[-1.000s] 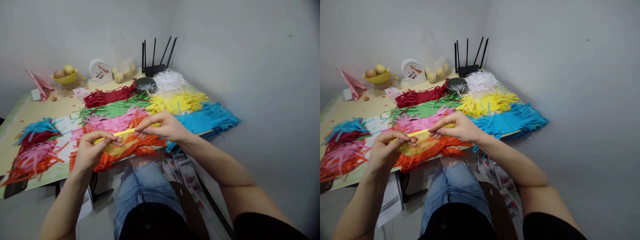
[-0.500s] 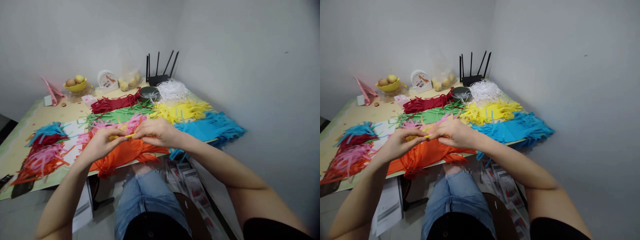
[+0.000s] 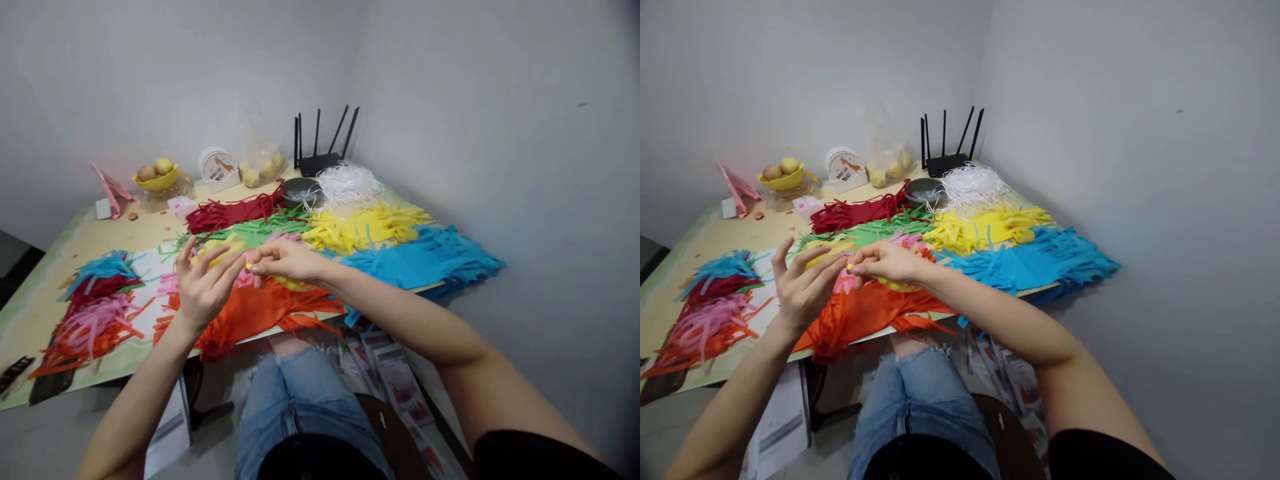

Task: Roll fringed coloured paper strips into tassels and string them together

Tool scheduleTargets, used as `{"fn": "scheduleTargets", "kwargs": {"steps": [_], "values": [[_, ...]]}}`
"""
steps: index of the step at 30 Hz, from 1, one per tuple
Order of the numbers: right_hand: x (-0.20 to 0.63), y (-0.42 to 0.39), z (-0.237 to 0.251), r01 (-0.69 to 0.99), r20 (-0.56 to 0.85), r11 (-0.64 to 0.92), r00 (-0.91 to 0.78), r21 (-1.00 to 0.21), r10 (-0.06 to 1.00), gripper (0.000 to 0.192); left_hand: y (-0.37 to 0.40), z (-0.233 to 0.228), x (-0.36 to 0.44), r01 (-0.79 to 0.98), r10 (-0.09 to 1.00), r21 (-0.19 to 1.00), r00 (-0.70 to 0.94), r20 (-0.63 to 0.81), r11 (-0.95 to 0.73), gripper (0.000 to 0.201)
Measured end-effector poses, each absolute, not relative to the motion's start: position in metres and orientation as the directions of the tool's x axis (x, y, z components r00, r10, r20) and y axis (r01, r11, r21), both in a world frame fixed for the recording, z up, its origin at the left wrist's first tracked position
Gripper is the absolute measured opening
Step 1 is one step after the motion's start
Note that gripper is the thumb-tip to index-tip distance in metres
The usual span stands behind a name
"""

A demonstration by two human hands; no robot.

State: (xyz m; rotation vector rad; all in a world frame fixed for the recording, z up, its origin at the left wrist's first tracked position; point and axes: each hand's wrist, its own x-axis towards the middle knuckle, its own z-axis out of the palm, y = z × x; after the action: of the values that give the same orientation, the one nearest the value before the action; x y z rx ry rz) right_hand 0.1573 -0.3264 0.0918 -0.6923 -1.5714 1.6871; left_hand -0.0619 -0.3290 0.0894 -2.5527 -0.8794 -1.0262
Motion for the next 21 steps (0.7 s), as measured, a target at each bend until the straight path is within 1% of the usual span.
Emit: {"fn": "scheduleTargets", "kwargs": {"steps": [2, 3, 5, 6, 8, 10, 11, 13, 16, 19, 21], "values": [[0.144, -0.327, 0.083, -0.281, 0.110, -0.057, -0.545, -0.958, 0.831, 0.044, -0.329, 0.084, -0.061, 0.639, 0.459, 0.069, 0.468, 0.756, -0.766, 0.018], [0.139, -0.326, 0.081, -0.332, 0.125, -0.067, -0.526, -0.941, 0.841, 0.046, -0.328, 0.083, -0.060, 0.644, 0.480, 0.134, 0.399, 0.781, -0.753, 0.015], [0.128, -0.322, 0.081, -0.402, 0.166, -0.053, -0.490, -0.914, 0.856, 0.045, -0.325, 0.083, -0.055, 0.621, 0.560, 0.318, 0.239, 0.793, -0.716, 0.009], [0.124, -0.318, 0.083, -0.429, 0.192, -0.031, -0.467, -0.903, 0.863, 0.044, -0.322, 0.084, -0.052, 0.587, 0.618, 0.430, 0.157, 0.770, -0.686, 0.008], [0.118, -0.305, 0.089, -0.471, 0.260, 0.046, -0.400, -0.881, 0.879, 0.042, -0.313, 0.090, -0.046, 0.466, 0.741, 0.645, 0.034, 0.670, -0.605, 0.011], [0.116, -0.288, 0.095, -0.470, 0.331, 0.153, -0.322, -0.869, 0.887, 0.037, -0.301, 0.097, -0.039, 0.308, 0.829, 0.793, -0.022, 0.558, -0.526, 0.014], [0.115, -0.279, 0.097, -0.454, 0.362, 0.207, -0.285, -0.867, 0.888, 0.034, -0.293, 0.100, -0.035, 0.235, 0.853, 0.835, -0.037, 0.520, -0.498, 0.016], [0.114, -0.262, 0.099, -0.405, 0.415, 0.305, -0.219, -0.862, 0.883, 0.029, -0.278, 0.104, -0.027, 0.122, 0.875, 0.872, -0.051, 0.482, -0.473, 0.018], [0.113, -0.245, 0.098, -0.290, 0.465, 0.415, -0.132, -0.863, 0.875, 0.020, -0.254, 0.103, -0.014, 0.058, 0.875, 0.878, -0.083, 0.478, -0.474, 0.024], [0.121, -0.228, 0.099, -0.102, 0.540, 0.530, -0.126, -0.842, 0.832, 0.010, -0.231, 0.098, -0.006, 0.065, 0.855, 0.871, -0.167, 0.491, -0.487, 0.024], [0.140, -0.206, 0.101, 0.081, 0.600, 0.614, -0.149, -0.785, 0.786, 0.014, -0.216, 0.098, -0.004, 0.040, 0.848, 0.873, -0.223, 0.482, -0.486, 0.021]]}}
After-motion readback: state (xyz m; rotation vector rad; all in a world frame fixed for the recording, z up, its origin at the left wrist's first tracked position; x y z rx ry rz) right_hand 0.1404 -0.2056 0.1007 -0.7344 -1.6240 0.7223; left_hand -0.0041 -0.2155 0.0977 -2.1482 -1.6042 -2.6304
